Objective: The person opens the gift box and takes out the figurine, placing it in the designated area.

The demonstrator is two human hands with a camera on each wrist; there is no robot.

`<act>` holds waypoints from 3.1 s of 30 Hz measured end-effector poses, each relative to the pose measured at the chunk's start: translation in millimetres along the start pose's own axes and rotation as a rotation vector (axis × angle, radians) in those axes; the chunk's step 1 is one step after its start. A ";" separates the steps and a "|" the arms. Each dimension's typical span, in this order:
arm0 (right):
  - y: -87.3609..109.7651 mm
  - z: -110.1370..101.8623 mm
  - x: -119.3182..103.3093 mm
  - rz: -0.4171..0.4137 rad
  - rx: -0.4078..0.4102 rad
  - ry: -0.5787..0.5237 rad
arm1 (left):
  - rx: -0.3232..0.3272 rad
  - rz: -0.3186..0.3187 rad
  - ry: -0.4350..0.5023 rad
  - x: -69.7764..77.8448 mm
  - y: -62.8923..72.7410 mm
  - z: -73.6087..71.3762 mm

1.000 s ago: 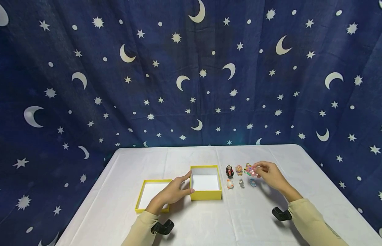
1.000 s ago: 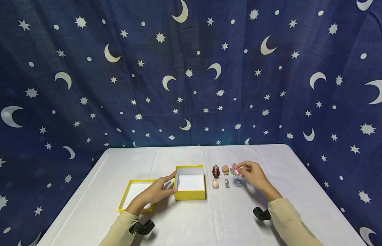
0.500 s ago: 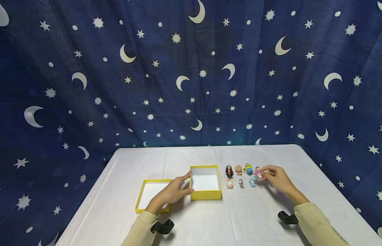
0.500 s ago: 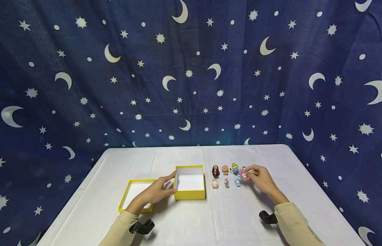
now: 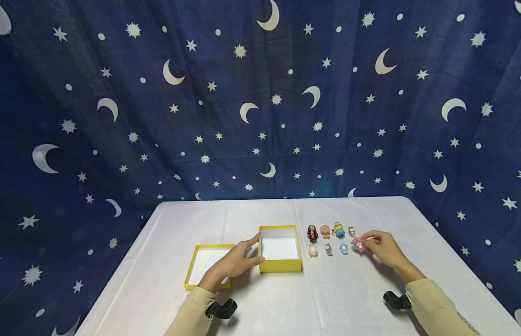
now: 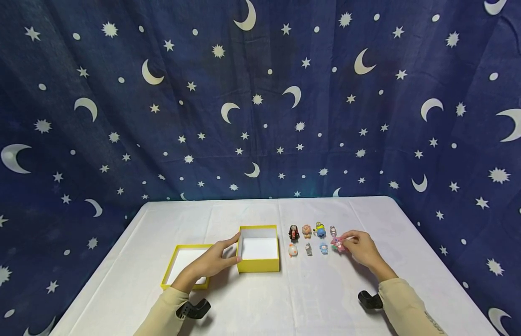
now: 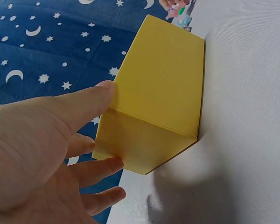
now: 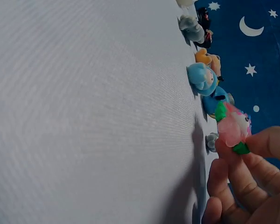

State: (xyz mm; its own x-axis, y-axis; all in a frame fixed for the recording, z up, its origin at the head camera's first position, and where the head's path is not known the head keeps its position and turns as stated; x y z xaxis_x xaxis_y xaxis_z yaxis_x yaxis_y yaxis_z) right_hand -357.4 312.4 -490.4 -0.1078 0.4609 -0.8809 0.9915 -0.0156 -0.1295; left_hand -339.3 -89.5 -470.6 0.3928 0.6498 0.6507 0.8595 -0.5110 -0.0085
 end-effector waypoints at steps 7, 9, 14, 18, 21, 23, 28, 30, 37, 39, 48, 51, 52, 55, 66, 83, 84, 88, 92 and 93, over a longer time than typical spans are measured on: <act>-0.5 -0.1 5.1 0.054 0.012 0.053 | 0.000 -0.002 0.013 0.4 0.4 -0.7; -1.0 -0.6 5.8 0.061 0.016 0.071 | -0.001 -0.003 0.016 0.7 0.5 -0.8; -1.6 0.1 9.0 0.093 0.017 0.097 | 0.000 -0.005 0.020 0.3 0.9 -0.8; -2.6 1.7 10.1 0.101 0.015 0.103 | 0.001 -0.005 0.015 -0.3 0.8 -0.9; -2.2 2.1 11.0 0.112 0.013 0.101 | 0.000 -0.003 0.010 -0.7 0.8 -0.3; -1.8 2.1 11.1 0.114 0.011 0.101 | 0.000 -0.002 0.008 -0.7 0.6 -0.2; -1.0 2.2 11.1 0.109 0.013 0.094 | 0.003 0.004 -0.003 -0.5 0.2 -0.1; -0.8 2.3 11.6 0.109 0.014 0.096 | 0.004 0.003 -0.005 -0.5 0.3 0.2; -1.6 2.2 12.7 0.116 0.023 0.111 | 0.004 -0.018 -0.001 -1.7 0.7 0.6; -1.6 2.5 12.5 0.112 0.025 0.110 | 0.003 -0.022 0.002 -2.1 0.9 0.8; -1.6 3.9 11.6 0.099 0.029 0.135 | 0.003 -0.019 0.004 -2.4 1.0 0.9; -1.0 4.4 11.0 0.101 0.026 0.139 | 0.004 -0.015 0.002 -2.5 1.0 0.9; -0.7 4.5 10.6 0.103 0.025 0.139 | 0.004 -0.014 0.003 -2.6 0.9 0.9; -0.1 4.5 8.7 0.093 0.022 0.144 | 0.005 -0.015 0.004 -2.9 0.9 1.1; 1.6 0.5 5.8 0.097 0.029 0.277 | 0.005 -0.005 0.005 -2.0 0.1 0.7; -0.5 -6.7 4.7 0.114 0.004 0.354 | 0.003 -0.016 0.001 -4.0 -0.8 0.4; -0.5 -7.7 4.1 0.113 0.006 0.357 | 0.003 -0.016 -0.002 -4.0 -0.9 0.6; -1.0 -11.7 1.4 0.111 0.019 0.362 | -0.001 -0.013 -0.010 -3.3 -1.1 1.0; -1.6 -14.5 -4.2 0.097 0.038 0.355 | -0.005 -0.011 -0.018 -2.2 -0.7 0.5; -1.8 -14.6 -6.2 0.091 0.041 0.353 | -0.005 -0.011 -0.020 -1.9 -0.5 0.3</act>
State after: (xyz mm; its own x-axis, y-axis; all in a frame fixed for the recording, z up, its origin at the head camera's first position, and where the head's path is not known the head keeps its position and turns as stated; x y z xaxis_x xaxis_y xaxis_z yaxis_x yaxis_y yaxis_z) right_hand -357.5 322.5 -478.1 0.0194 0.7335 -0.6795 0.9912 -0.1029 -0.0829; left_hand -340.4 -90.4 -472.0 0.3895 0.6669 0.6353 0.8622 -0.5065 0.0030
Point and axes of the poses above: each hand's wrist, its own y-axis away from the middle knuckle, its own z-axis out of the palm, x = y × z, the point moved 9 cm from there along -y, towards the middle knuckle, and after that the axes turned 7 degrees about -y, right-handed, at the moved point
